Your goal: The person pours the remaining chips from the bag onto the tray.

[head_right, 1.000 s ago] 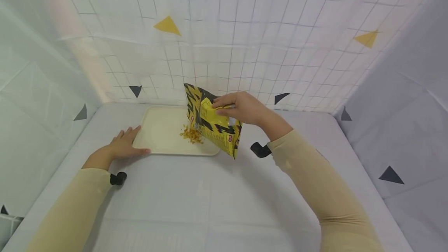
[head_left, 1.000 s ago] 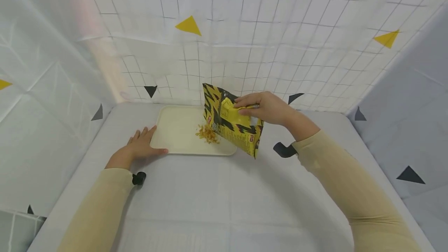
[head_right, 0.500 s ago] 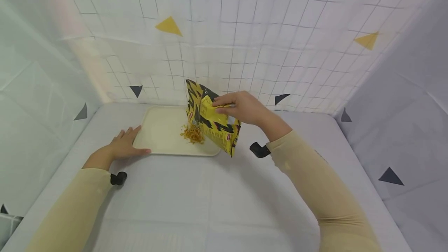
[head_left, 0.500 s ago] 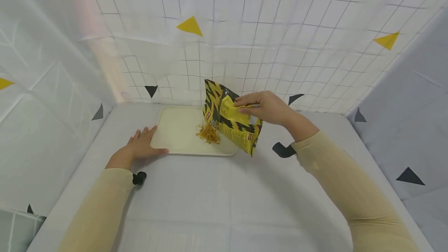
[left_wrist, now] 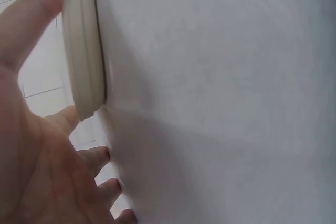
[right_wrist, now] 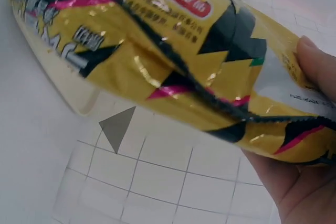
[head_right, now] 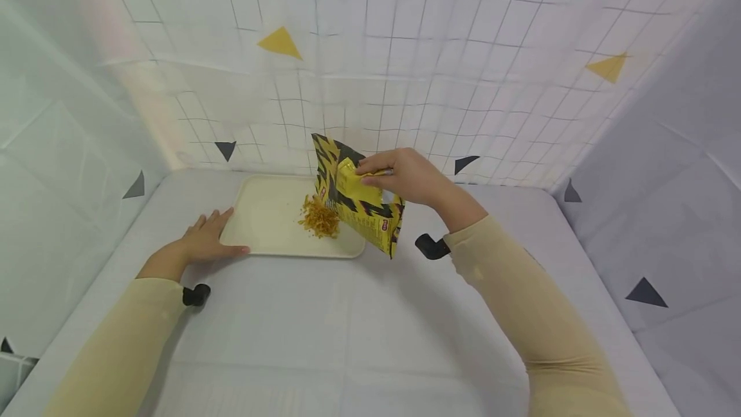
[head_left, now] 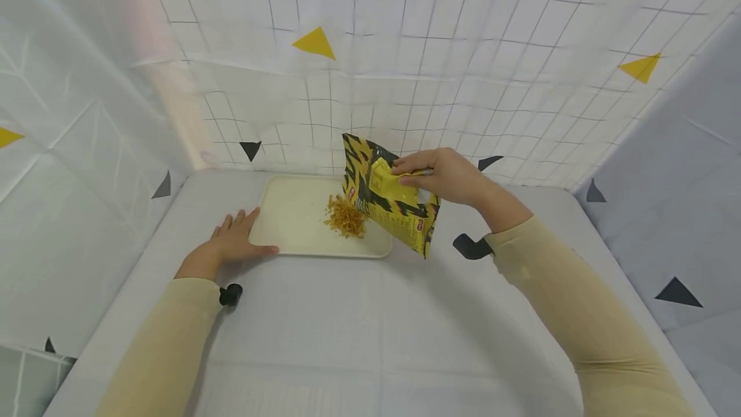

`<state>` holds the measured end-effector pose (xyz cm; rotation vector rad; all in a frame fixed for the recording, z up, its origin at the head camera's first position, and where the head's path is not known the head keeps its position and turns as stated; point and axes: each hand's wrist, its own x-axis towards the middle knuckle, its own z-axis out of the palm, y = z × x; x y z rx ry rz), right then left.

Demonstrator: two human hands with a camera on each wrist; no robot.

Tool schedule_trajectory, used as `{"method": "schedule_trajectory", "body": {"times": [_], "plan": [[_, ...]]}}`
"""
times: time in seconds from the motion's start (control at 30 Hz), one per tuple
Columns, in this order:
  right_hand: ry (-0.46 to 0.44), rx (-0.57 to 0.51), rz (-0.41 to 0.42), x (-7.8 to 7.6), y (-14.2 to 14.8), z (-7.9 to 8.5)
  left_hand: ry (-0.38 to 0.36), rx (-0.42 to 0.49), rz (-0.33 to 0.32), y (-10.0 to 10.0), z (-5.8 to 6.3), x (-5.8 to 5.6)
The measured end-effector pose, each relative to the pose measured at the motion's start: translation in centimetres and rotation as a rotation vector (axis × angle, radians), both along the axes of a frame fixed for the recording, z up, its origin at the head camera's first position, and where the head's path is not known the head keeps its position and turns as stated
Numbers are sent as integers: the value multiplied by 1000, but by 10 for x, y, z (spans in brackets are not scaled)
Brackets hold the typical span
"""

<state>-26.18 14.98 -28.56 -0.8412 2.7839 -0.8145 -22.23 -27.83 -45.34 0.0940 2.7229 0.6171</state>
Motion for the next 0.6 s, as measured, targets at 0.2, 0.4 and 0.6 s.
{"method": "schedule_trajectory", "body": {"times": [0.2,0.4,0.6], "plan": [[4,10,-14,0,2,1,-3,4,3,1,2,1],[8,1,-40,1,2,3,-5,3,0,1,6,2],[10,-32,-3,1,1,3,-2,9,1,1,7,3]]}}
